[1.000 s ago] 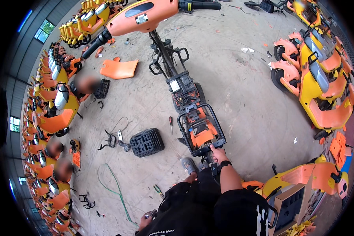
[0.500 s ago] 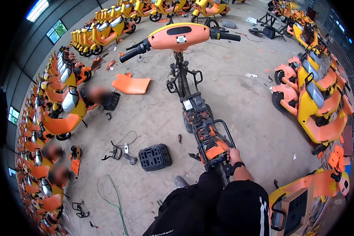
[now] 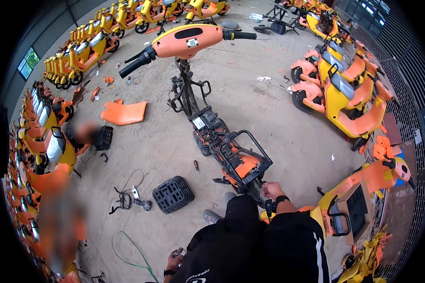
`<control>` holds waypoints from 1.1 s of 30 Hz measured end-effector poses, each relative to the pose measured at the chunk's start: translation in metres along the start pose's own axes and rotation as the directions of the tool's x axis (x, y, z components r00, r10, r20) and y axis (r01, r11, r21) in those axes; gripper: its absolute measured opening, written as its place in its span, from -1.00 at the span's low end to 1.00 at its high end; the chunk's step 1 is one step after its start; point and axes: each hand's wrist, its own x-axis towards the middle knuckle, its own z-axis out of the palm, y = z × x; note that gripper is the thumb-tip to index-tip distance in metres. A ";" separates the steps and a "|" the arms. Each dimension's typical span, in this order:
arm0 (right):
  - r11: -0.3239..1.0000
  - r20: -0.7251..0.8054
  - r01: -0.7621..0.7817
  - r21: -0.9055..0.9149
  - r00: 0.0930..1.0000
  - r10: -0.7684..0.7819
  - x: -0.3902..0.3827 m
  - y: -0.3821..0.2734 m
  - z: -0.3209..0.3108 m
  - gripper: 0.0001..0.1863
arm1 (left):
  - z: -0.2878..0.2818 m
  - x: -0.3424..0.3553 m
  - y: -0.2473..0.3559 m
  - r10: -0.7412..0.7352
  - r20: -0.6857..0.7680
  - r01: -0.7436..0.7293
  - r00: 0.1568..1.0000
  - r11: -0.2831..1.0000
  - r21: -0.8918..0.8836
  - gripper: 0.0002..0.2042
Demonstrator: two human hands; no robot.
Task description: The person is repairing an electric scooter in a workshop. They are seen disassembling a brake assembly, using a wrench to loosen bolts on the front wheel, and handling various scooter parts and tools.
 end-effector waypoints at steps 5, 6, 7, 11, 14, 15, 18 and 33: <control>0.994 -0.216 -0.015 0.105 0.976 0.038 -0.011 0.052 -0.059 -0.73 | -0.024 0.029 0.054 0.036 0.043 -0.037 0.998 0.999 0.017 -0.42; 0.989 -0.237 -0.017 0.145 0.970 0.052 -0.015 0.058 -0.063 -0.73 | -0.025 0.033 0.063 0.033 0.054 -0.035 0.998 0.999 0.040 -0.43; 0.983 -0.259 -0.022 0.185 0.963 0.070 -0.020 0.062 -0.065 -0.74 | -0.023 0.037 0.072 0.035 0.074 -0.042 0.997 0.995 0.090 -0.44; 0.955 -0.335 -0.007 0.296 0.935 0.111 -0.026 0.102 -0.084 -0.79 | -0.013 0.044 0.105 0.052 0.188 -0.106 0.981 0.953 0.285 -0.49; 0.933 -0.274 -0.029 0.358 0.952 0.135 -0.024 0.118 -0.081 -0.75 | -0.010 0.032 0.138 0.031 0.255 -0.166 0.967 0.834 0.526 -0.59; 0.934 -0.242 -0.026 0.357 0.963 0.119 -0.016 0.111 -0.070 -0.75 | -0.014 0.023 0.141 0.057 0.242 -0.194 0.969 0.783 0.591 -0.59; 0.845 -0.290 -0.027 0.533 0.933 0.213 -0.036 0.154 -0.085 -0.78 | -0.018 0.091 0.150 0.090 0.394 -0.369 0.915 0.585 0.723 -0.59; 0.675 0.005 -0.181 0.715 0.967 0.254 0.005 0.123 -0.067 -0.79 | 0.095 0.081 0.321 0.201 0.323 -0.350 0.925 0.781 0.518 -0.43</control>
